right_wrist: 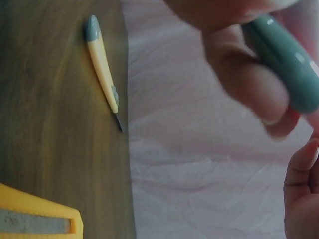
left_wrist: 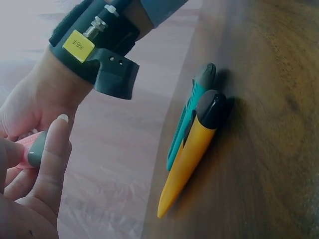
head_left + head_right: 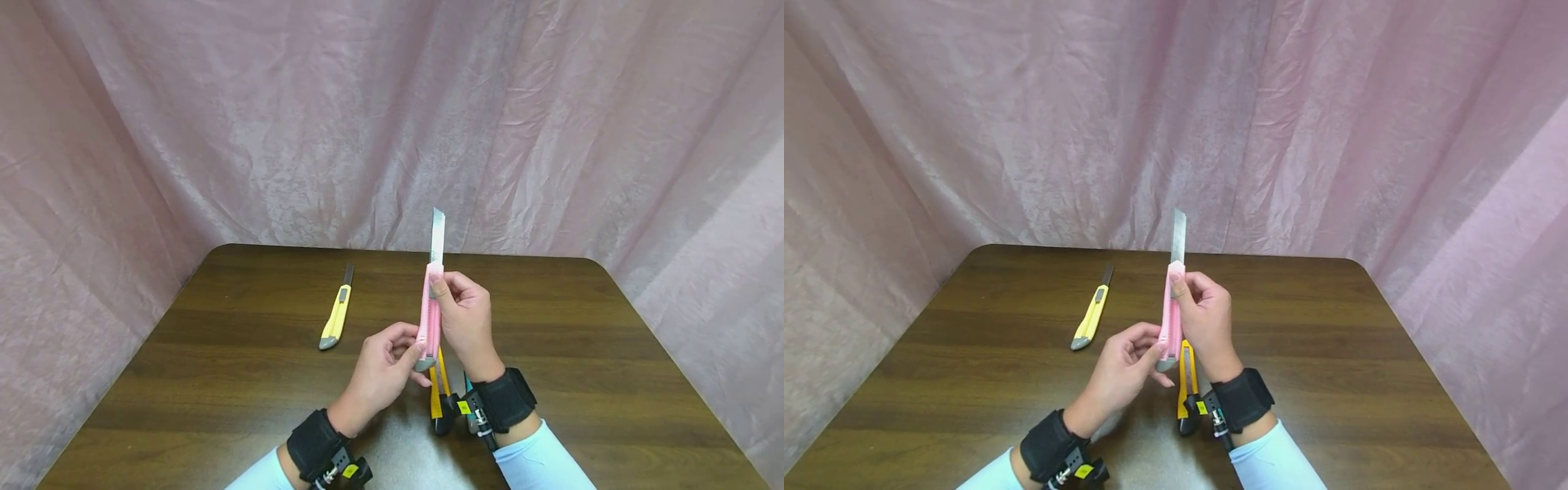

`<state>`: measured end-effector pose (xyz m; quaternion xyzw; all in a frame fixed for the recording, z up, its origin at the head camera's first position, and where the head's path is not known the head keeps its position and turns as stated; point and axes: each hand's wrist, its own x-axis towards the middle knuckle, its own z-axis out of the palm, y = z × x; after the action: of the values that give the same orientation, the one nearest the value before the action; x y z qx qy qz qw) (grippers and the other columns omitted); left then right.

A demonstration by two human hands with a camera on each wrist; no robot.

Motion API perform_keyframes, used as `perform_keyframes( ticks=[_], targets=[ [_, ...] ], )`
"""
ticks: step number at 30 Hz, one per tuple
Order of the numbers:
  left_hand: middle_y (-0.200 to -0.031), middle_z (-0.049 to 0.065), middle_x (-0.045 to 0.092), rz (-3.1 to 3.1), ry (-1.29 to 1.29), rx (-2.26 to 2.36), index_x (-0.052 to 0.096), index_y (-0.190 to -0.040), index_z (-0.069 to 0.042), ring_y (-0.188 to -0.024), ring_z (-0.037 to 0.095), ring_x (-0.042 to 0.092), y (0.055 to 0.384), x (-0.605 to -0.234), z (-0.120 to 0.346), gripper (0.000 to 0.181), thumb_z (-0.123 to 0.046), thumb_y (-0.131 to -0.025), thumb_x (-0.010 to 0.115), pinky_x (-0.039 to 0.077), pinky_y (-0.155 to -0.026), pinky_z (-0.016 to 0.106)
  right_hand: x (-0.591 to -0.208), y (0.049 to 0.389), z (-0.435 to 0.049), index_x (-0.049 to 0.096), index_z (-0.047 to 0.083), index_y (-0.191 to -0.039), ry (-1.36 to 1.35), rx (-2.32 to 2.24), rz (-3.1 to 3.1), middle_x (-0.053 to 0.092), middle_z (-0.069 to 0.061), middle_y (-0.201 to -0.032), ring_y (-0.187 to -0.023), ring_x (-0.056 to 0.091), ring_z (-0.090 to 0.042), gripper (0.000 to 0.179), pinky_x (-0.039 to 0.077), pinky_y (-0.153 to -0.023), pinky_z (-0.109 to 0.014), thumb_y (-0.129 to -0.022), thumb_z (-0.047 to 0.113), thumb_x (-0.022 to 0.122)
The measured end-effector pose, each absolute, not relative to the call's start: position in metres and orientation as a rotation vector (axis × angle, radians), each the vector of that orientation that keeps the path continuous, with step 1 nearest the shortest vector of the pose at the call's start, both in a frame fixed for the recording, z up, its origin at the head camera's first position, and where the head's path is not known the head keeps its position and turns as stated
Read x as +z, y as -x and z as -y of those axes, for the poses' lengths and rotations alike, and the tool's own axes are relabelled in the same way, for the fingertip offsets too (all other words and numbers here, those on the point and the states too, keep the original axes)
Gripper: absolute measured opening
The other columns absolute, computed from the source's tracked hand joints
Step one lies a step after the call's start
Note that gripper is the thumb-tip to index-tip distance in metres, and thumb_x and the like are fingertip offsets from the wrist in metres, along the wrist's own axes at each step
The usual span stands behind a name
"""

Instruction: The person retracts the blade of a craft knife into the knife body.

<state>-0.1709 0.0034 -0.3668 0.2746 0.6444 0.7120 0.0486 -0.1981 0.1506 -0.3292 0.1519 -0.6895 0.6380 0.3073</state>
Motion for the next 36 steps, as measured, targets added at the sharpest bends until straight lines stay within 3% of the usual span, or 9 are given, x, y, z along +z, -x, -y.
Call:
perform_keyframes(
  ticks=[7,13,21,29,36],
  targets=[
    [-0.089,0.022,0.061,-1.982,-0.868,2.157,0.057,-0.107,0.003,-0.072,0.029,0.064,0.1701,-0.3657,-0.0059,0.015,0.007,-0.092,0.055,0.058,-0.055,0.042,-0.3303,0.1992,-0.1526,0.066,-0.005,-0.084,-0.377,1.712,1.788,0.053,-0.018,-0.061,-0.049,0.043,-0.031,0.015,0.039,-0.037,-0.018,-0.094,0.005,0.06],
    [-0.089,0.021,0.062,-1.977,-0.836,2.142,0.058,-0.107,0.002,-0.072,0.029,0.064,0.1702,-0.3663,-0.0063,0.015,0.005,-0.093,0.055,0.058,-0.056,0.041,-0.3309,0.1996,-0.1528,0.065,-0.005,-0.085,-0.376,1.695,1.807,0.055,-0.016,-0.063,-0.049,0.046,-0.023,0.014,0.04,-0.038,-0.019,-0.093,0.004,0.06],
    [-0.089,0.021,0.062,-1.97,-0.859,2.172,0.057,-0.108,0.003,-0.071,0.03,0.064,0.1711,-0.3673,-0.0059,0.015,0.007,-0.093,0.055,0.058,-0.054,0.042,-0.3298,0.1999,-0.1528,0.066,-0.005,-0.088,-0.382,1.694,1.822,0.058,-0.014,-0.066,-0.051,0.047,-0.021,0.01,0.041,-0.04,-0.018,-0.092,0.002,0.061],
    [-0.09,0.021,0.061,-1.994,-0.871,2.166,0.057,-0.109,0.003,-0.071,0.03,0.063,0.1702,-0.3668,-0.0061,0.016,0.006,-0.093,0.054,0.058,-0.054,0.042,-0.3294,0.1983,-0.1537,0.067,-0.002,-0.08,-0.344,1.629,1.899,0.051,-0.014,-0.058,-0.049,0.042,-0.015,0.018,0.033,-0.036,-0.019,-0.093,0.009,0.062],
    [-0.089,0.021,0.061,-1.983,-0.89,2.176,0.057,-0.108,0.003,-0.07,0.029,0.063,0.1721,-0.3683,-0.0055,0.016,0.007,-0.093,0.054,0.058,-0.053,0.042,-0.3305,0.1978,-0.1521,0.067,-0.005,-0.086,-0.365,1.646,1.872,0.055,-0.015,-0.063,-0.05,0.044,-0.015,0.013,0.038,-0.039,-0.017,-0.093,0.004,0.061]
  ],
)
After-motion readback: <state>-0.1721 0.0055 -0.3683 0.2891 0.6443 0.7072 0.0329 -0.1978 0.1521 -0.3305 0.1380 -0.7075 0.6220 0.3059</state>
